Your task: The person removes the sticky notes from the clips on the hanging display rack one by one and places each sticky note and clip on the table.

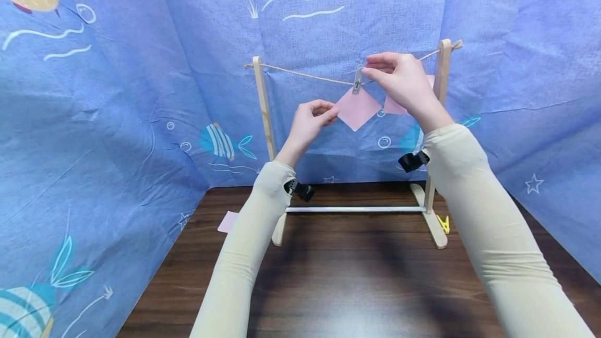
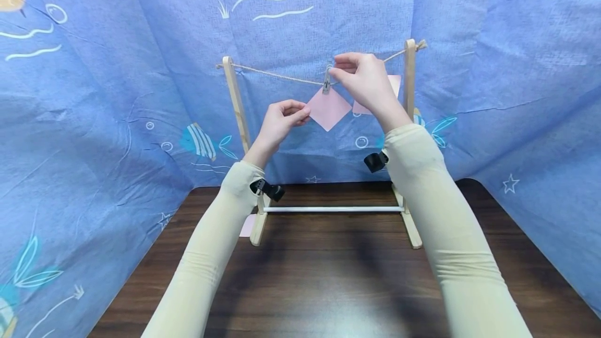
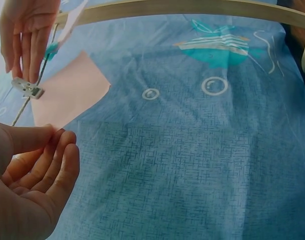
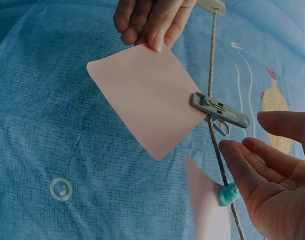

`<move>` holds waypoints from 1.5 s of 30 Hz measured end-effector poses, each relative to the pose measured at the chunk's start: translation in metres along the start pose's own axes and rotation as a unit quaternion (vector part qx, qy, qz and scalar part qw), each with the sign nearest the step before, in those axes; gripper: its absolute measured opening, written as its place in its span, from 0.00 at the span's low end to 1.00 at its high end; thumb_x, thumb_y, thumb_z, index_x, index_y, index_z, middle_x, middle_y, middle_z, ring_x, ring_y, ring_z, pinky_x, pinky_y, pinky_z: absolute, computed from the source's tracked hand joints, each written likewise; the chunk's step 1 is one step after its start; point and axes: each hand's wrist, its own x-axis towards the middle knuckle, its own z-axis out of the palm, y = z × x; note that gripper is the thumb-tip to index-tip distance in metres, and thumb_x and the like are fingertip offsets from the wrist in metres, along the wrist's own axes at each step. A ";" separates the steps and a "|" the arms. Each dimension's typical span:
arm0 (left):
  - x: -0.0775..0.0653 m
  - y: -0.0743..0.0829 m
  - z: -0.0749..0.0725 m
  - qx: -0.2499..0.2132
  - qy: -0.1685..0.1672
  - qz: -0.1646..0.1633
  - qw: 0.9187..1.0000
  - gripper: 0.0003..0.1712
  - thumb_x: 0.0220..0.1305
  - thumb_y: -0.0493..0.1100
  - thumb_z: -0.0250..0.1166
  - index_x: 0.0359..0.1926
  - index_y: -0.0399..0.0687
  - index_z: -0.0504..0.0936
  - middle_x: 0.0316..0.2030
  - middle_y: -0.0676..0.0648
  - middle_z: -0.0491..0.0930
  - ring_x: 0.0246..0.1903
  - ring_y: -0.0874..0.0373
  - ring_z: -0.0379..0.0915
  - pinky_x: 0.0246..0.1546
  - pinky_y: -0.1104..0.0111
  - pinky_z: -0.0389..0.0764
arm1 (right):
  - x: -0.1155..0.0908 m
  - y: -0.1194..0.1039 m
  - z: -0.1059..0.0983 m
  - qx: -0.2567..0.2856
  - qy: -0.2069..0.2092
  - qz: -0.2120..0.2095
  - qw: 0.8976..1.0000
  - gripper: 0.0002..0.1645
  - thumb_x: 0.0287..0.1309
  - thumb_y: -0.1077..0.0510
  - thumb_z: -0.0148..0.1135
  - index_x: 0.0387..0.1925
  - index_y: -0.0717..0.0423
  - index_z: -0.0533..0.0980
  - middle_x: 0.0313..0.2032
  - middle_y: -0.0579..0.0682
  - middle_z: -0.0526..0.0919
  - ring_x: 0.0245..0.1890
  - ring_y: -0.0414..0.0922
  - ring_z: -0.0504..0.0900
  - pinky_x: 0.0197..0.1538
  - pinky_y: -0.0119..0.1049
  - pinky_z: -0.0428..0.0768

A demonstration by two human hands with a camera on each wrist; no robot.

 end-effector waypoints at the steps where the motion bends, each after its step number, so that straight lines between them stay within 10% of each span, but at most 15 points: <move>1: 0.000 0.000 0.000 0.003 0.000 -0.002 1.000 0.12 0.68 0.38 0.67 0.46 0.31 0.84 0.40 0.35 0.86 0.46 0.37 0.82 0.46 0.63 0.85 | 0.001 0.000 0.001 -0.002 -0.005 0.003 1.000 0.32 0.68 0.42 0.62 0.66 0.54 0.75 0.62 0.53 0.80 0.62 0.47 0.78 0.64 0.43 0.75; 35: -0.003 -0.004 -0.002 -0.012 -0.012 0.007 1.000 0.12 0.68 0.36 0.67 0.46 0.28 0.83 0.42 0.28 0.84 0.44 0.35 0.82 0.42 0.66 0.85 | 0.004 -0.007 0.006 0.016 -0.080 0.031 0.996 0.32 0.73 0.45 0.56 0.71 0.56 0.69 0.66 0.56 0.75 0.64 0.49 0.76 0.67 0.44 0.71; 45: -0.004 -0.001 -0.002 -0.005 -0.014 0.006 1.000 0.13 0.68 0.37 0.67 0.46 0.29 0.83 0.41 0.30 0.84 0.45 0.35 0.82 0.44 0.63 0.85 | 0.002 -0.001 0.013 -0.009 -0.005 -0.027 1.000 0.23 0.72 0.52 0.60 0.61 0.58 0.78 0.56 0.56 0.83 0.57 0.47 0.81 0.59 0.42 0.75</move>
